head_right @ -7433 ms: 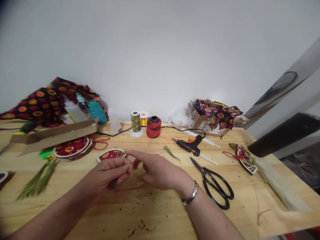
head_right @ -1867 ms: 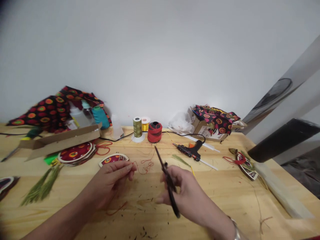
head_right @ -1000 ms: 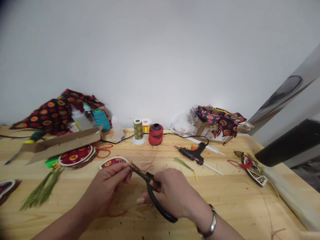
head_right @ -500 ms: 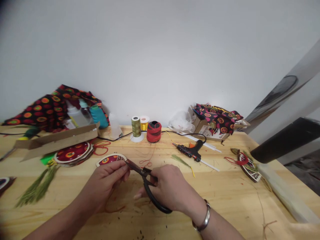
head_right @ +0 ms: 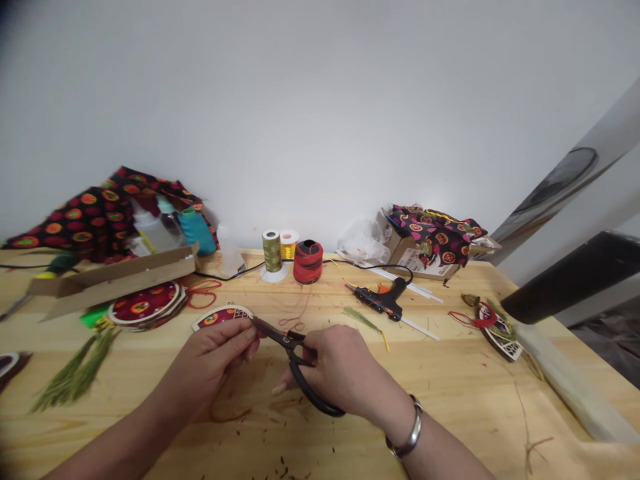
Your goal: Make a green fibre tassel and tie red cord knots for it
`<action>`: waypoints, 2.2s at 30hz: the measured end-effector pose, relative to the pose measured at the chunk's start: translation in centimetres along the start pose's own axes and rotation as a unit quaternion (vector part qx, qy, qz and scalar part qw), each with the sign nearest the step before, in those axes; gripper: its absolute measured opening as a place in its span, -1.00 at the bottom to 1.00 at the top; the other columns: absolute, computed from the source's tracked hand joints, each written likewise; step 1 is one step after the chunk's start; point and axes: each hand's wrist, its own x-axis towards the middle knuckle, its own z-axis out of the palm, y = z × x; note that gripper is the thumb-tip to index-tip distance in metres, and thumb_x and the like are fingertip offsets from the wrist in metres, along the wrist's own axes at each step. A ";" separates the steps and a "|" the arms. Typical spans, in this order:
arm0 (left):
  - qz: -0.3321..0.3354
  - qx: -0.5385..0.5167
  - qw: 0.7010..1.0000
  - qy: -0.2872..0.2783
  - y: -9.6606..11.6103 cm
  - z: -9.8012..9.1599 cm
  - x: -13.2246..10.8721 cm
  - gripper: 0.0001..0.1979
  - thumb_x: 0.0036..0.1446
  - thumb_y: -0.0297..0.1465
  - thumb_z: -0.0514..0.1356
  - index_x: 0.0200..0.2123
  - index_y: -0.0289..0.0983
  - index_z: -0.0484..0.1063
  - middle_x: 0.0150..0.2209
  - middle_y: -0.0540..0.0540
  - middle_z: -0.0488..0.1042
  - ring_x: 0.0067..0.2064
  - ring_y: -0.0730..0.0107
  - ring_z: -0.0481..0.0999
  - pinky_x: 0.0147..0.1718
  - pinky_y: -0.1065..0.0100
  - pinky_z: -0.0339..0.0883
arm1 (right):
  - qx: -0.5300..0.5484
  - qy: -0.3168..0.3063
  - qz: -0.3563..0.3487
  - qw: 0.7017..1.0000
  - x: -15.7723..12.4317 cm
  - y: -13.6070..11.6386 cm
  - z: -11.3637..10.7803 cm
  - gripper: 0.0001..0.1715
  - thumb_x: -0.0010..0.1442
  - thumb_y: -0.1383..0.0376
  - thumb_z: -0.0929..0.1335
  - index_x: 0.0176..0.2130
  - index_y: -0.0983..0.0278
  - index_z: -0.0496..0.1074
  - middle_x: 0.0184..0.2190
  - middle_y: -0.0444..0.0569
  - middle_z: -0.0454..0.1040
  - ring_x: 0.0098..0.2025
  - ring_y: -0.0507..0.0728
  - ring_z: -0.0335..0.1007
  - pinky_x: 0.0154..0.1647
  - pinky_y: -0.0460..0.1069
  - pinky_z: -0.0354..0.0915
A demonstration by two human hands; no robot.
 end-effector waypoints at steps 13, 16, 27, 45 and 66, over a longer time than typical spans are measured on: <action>-0.020 -0.055 0.997 0.049 0.1 0.0 -0.2 -0.80 0.05 -0.25 0.18 -0.43 -0.26 0.50 -0.59 0.06 0.31 -0.50 0.50 0.24 -0.53 0.47 0.05 | 0.043 -0.004 -0.009 0.999 0.1 0.7 -1.0 -0.57 -0.02 -0.02 0.37 -0.56 0.30 0.39 -0.66 -0.20 0.28 -0.59 -0.05 0.02 -0.60 -0.15 -0.04; -0.025 -0.109 0.988 0.104 0.2 -0.1 -0.1 -0.78 -0.01 -0.23 0.23 -0.42 -0.27 0.51 -0.58 0.05 0.33 -0.55 0.52 0.21 -0.59 0.47 0.03 | 0.040 -0.055 -0.024 0.997 -0.2 1.1 -2.1 -0.51 -0.06 -0.07 0.38 -0.56 0.31 0.34 -0.66 -0.22 0.25 -0.59 -0.06 -0.02 -0.62 -0.16 -0.05; -0.022 -0.185 0.967 0.175 0.9 -0.6 0.5 -0.76 -0.05 -0.26 0.28 -0.44 -0.36 0.49 -0.57 0.04 0.32 -0.59 0.61 0.15 -0.67 0.53 -0.07 | -0.196 -0.072 -0.004 0.978 -2.4 2.0 -2.7 -0.88 -0.11 0.26 0.41 -0.59 0.24 0.43 -0.60 -0.11 0.38 -0.58 0.01 0.15 -0.59 -0.08 -0.07; -0.051 -0.213 0.968 0.125 0.9 0.0 0.1 -0.81 -0.06 -0.29 0.28 -0.45 -0.33 0.50 -0.56 0.05 0.32 -0.57 0.62 0.17 -0.65 0.58 0.01 | -0.112 0.077 -0.227 0.964 3.4 -2.7 1.1 -0.86 0.04 0.31 0.41 -0.31 0.31 0.48 -0.27 0.04 0.44 -0.11 0.18 0.17 -0.12 0.07 0.21; -0.142 -0.359 0.922 0.038 0.6 -0.1 0.0 -0.87 -0.07 -0.42 0.30 -0.43 -0.37 0.48 -0.58 0.08 0.30 -0.66 0.75 -0.13 -0.71 0.60 -0.25 | 0.065 0.281 -0.207 0.935 3.5 -1.9 3.4 -0.83 0.16 0.33 0.32 -0.44 0.24 0.48 -0.55 -0.09 0.40 -0.37 0.08 0.19 -0.30 0.01 0.16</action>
